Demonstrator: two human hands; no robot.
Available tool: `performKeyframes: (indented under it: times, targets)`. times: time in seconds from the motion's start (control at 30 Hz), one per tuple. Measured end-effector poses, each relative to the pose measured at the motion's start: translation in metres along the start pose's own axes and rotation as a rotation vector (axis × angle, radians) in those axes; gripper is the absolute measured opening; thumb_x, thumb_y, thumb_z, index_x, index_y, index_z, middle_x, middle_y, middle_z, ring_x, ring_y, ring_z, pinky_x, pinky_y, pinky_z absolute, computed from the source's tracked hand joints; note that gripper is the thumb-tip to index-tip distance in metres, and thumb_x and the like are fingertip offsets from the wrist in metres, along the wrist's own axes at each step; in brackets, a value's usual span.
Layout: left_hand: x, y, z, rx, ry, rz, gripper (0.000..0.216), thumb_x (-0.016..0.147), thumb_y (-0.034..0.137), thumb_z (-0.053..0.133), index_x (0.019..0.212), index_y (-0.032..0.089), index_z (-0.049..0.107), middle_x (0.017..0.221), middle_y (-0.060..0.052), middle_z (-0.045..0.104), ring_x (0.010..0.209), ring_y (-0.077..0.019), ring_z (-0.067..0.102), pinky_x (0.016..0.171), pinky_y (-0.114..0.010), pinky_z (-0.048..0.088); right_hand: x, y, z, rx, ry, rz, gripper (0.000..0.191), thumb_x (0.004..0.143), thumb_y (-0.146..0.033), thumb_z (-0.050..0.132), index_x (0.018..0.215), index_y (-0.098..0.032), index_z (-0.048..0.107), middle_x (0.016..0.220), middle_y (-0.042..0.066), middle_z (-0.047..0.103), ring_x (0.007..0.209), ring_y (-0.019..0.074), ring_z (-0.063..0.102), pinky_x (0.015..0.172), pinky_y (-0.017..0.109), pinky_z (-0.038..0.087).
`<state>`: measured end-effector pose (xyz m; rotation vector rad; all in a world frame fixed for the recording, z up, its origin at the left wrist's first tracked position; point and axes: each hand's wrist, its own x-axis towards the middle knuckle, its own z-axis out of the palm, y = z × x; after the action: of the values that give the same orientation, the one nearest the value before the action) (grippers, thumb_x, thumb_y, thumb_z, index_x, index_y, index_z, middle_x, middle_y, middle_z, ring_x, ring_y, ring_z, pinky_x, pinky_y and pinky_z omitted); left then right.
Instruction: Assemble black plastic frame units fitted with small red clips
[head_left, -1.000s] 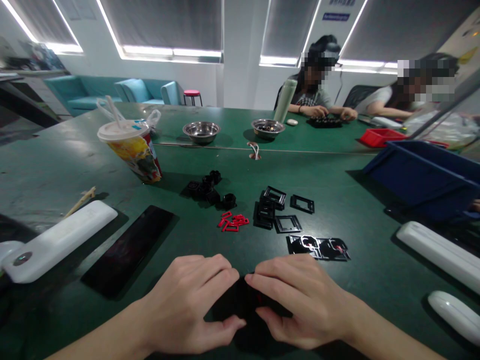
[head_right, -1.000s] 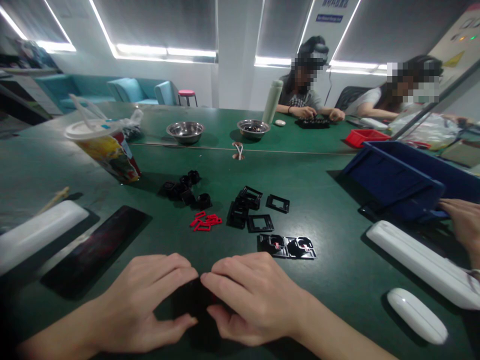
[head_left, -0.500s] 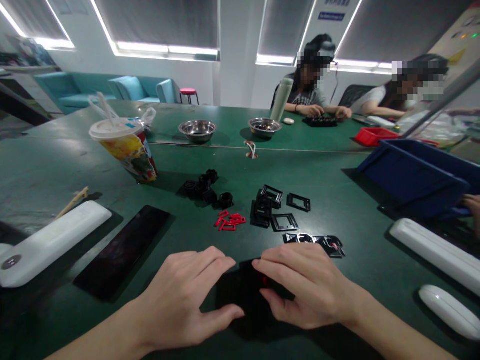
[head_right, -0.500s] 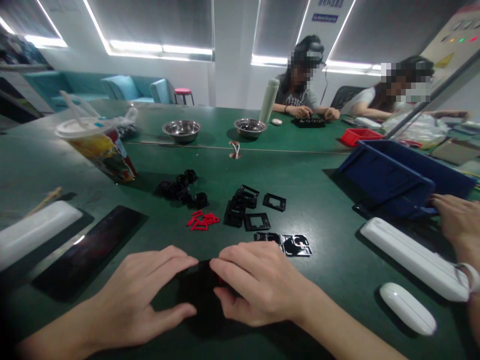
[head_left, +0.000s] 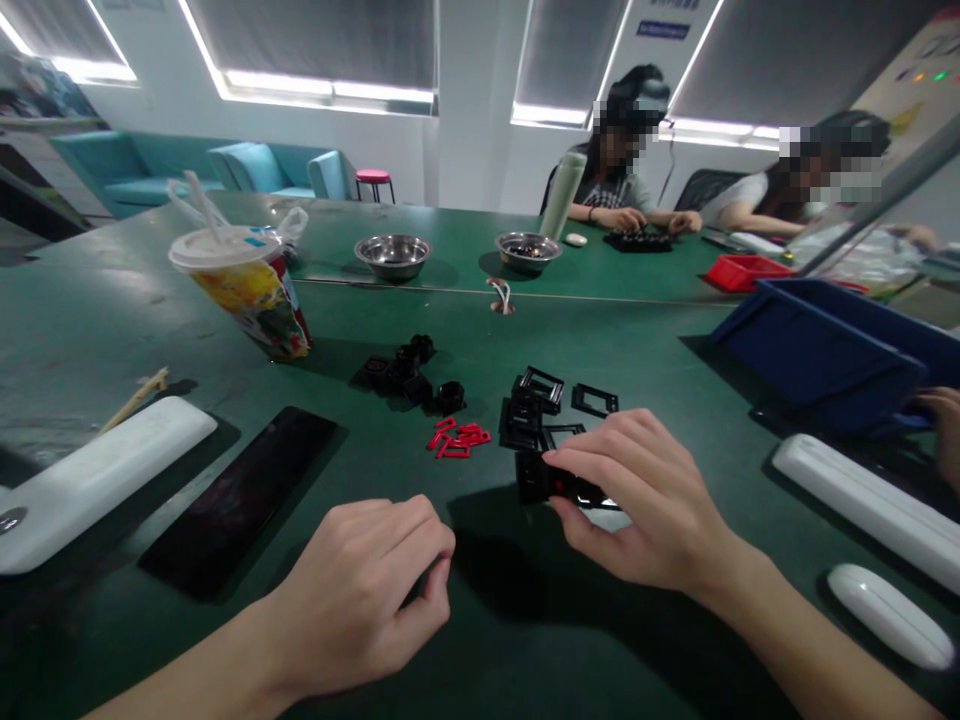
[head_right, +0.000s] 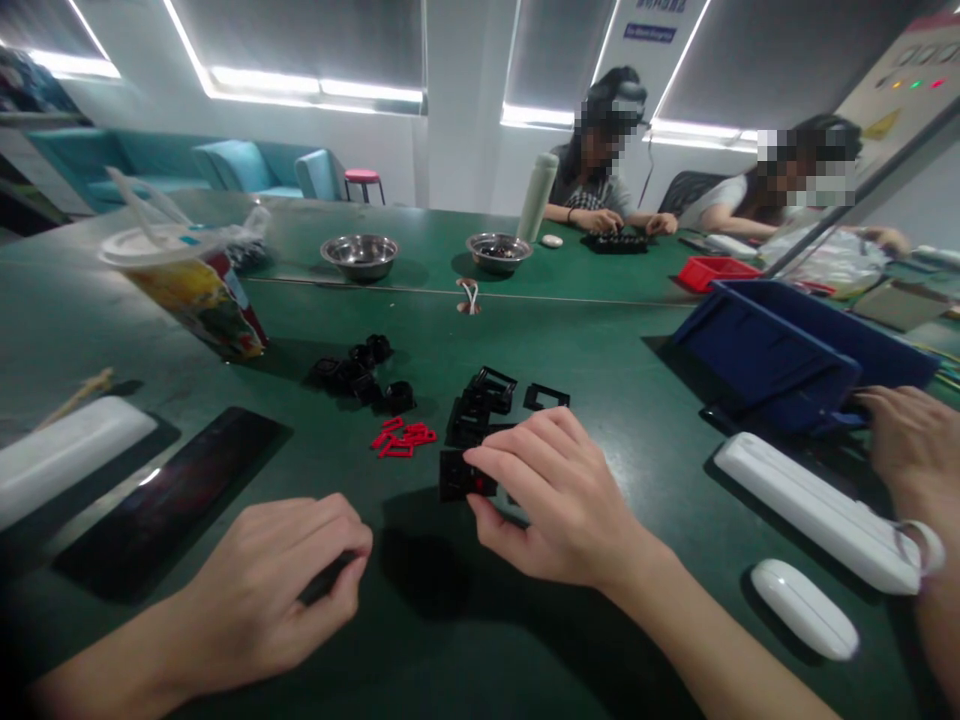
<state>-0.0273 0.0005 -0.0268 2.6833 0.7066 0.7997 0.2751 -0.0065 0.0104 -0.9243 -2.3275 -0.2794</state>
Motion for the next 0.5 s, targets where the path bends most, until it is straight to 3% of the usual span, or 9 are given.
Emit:
performKeyframes:
  times: [0.5]
  targets:
    - [0.0,0.001,-0.001,0.028,-0.004,0.005,0.013,0.096,0.011,0.053,0.089,0.021,0.058,0.08,0.001,0.057,0.066,-0.0172,0.048,0.06,-0.034,0.031,-0.003,0.012,0.002,-0.021,-0.147,0.044,0.02,0.096,-0.021,0.071,0.115,-0.017,0.064,0.1,0.009,0.077,0.086,0.0244,0.068,0.083,0.044,0.047]
